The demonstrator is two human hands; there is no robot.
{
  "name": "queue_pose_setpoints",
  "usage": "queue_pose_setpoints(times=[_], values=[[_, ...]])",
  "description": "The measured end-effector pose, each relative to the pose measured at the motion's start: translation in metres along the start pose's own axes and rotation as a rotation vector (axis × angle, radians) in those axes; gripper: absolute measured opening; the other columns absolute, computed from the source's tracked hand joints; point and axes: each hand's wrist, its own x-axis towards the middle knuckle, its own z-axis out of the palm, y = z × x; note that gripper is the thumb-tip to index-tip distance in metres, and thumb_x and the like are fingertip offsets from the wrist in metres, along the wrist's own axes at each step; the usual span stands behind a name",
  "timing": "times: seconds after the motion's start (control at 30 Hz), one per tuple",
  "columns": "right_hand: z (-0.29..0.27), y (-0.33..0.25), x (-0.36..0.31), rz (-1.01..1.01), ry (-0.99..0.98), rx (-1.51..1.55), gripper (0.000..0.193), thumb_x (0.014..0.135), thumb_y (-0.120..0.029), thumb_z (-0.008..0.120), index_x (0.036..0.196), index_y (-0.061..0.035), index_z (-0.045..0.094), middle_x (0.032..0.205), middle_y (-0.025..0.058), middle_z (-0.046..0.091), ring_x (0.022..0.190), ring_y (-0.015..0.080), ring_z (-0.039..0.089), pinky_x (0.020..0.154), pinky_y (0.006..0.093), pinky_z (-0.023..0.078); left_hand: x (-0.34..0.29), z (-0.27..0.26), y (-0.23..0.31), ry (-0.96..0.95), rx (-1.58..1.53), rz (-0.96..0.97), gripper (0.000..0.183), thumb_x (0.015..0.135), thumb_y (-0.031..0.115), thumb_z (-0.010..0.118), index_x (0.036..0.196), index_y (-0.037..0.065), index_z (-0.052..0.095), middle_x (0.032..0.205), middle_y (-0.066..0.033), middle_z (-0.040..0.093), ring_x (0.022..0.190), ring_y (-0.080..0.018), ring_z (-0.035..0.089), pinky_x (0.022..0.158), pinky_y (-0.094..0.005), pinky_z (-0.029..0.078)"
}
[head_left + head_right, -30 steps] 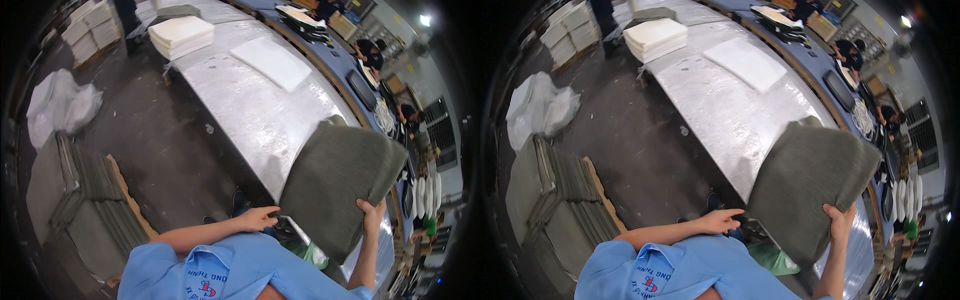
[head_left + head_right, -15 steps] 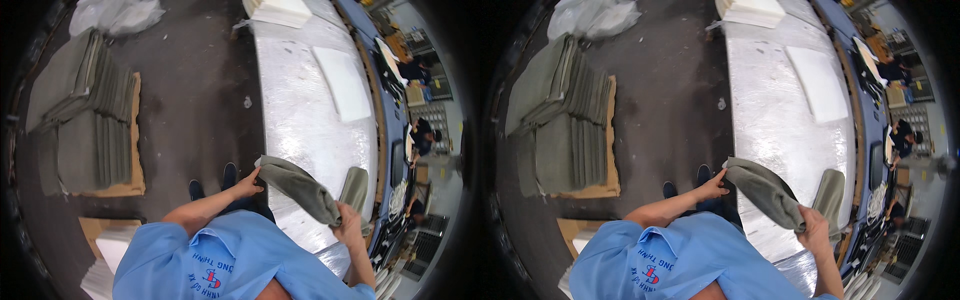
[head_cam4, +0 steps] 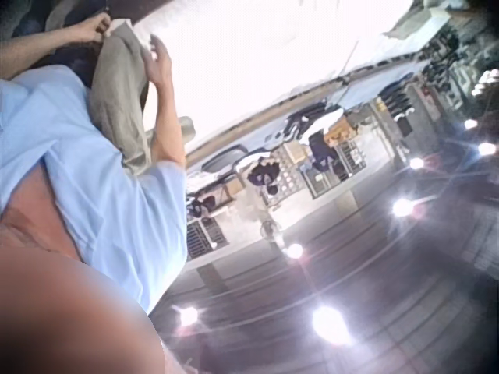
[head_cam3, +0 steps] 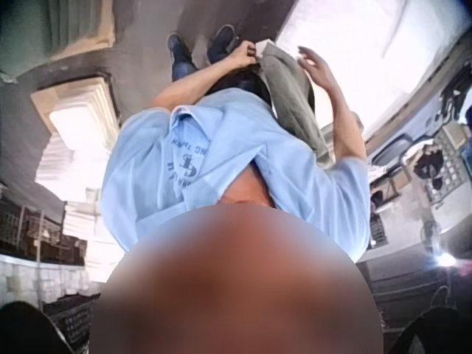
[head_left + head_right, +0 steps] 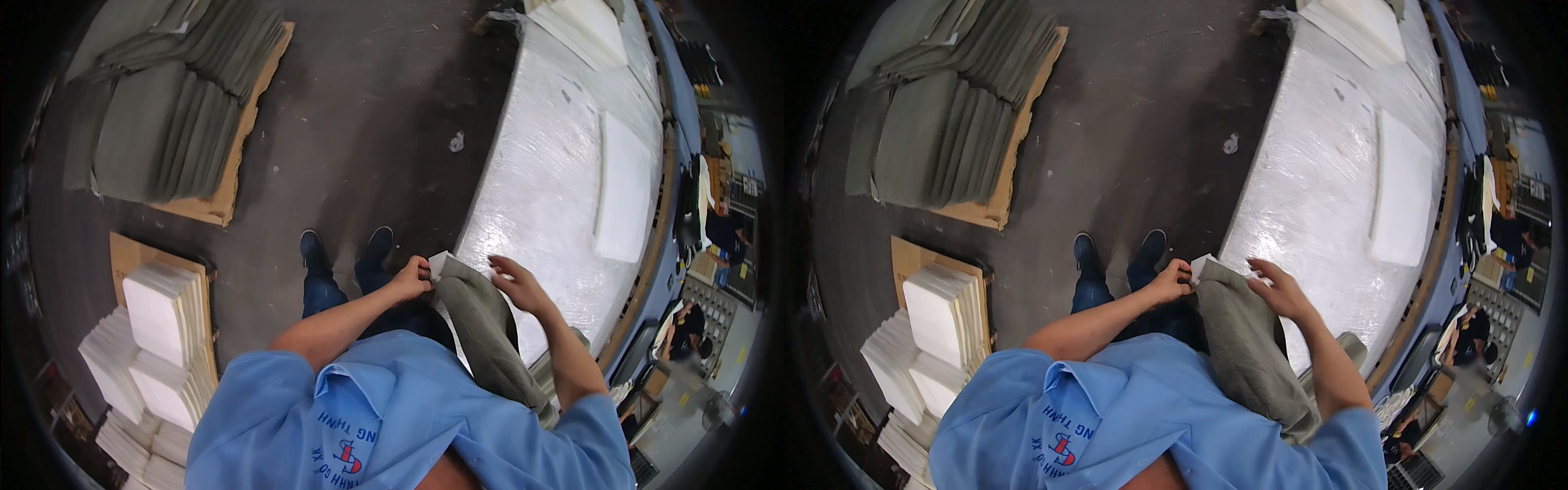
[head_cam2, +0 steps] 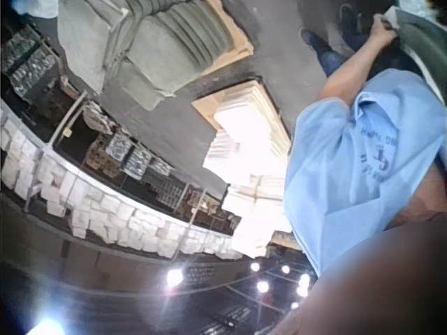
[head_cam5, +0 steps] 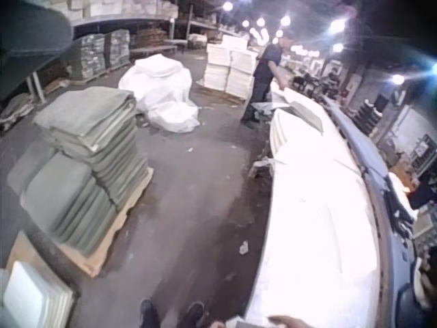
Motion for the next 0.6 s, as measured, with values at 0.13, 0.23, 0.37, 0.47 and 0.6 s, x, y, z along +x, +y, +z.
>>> queue_pose_setpoints(times=[0.13,0.23,0.37,0.47,0.6], values=[[0.049,0.029,0.081,0.059,-0.063,-0.127,0.055,0.103,-0.050,0.056,0.132,-0.0042,0.062,0.118,0.0222,0.070,0.112,0.0324,0.067,0.096,0.0412,0.051,-0.007,-0.004,0.020,-0.082,-0.168,-0.195,0.046,0.083,0.007,0.074,0.124,0.010,0.053,0.108,-0.0055,0.068,0.100,-0.0140,0.063,0.083,-0.0300,0.050],[0.070,0.023,0.098,0.056,-0.051,-0.143,0.056,0.102,-0.054,0.053,0.118,-0.0011,0.065,0.105,0.0234,0.072,0.103,0.0358,0.069,0.090,0.0428,0.052,-0.008,-0.006,0.009,-0.069,-0.187,-0.174,0.039,0.086,0.007,0.073,0.121,0.010,0.057,0.106,-0.0025,0.068,0.095,-0.0116,0.063,0.081,-0.0278,0.049],[0.085,0.016,0.101,0.071,0.130,-0.233,0.059,0.102,-0.056,0.052,0.107,0.0003,0.066,0.095,0.0247,0.072,0.094,0.0416,0.070,0.083,0.0469,0.052,-0.010,0.006,-0.009,-0.121,-0.337,-0.115,0.026,0.091,0.009,0.072,0.115,0.007,0.063,0.107,0.0008,0.068,0.097,-0.0100,0.062,0.085,-0.0263,0.048],[0.092,0.012,0.104,0.083,0.236,-0.268,0.061,0.102,-0.057,0.051,0.104,0.0016,0.067,0.091,0.0270,0.071,0.091,0.0456,0.069,0.080,0.0495,0.052,-0.010,0.009,-0.015,-0.143,-0.402,-0.108,0.021,0.094,0.011,0.070,0.113,0.008,0.064,0.105,0.0012,0.067,0.097,-0.0101,0.061,0.088,-0.0274,0.047],[0.094,0.010,0.106,0.141,0.163,-0.306,0.066,0.101,-0.060,0.051,0.093,0.0030,0.071,0.084,0.0240,0.071,0.088,0.0410,0.071,0.079,0.0463,0.052,-0.013,0.016,-0.027,-0.109,-0.843,-0.127,0.015,0.098,0.015,0.066,0.112,0.009,0.065,0.102,0.0015,0.065,0.095,-0.0104,0.060,0.088,-0.0287,0.047]])
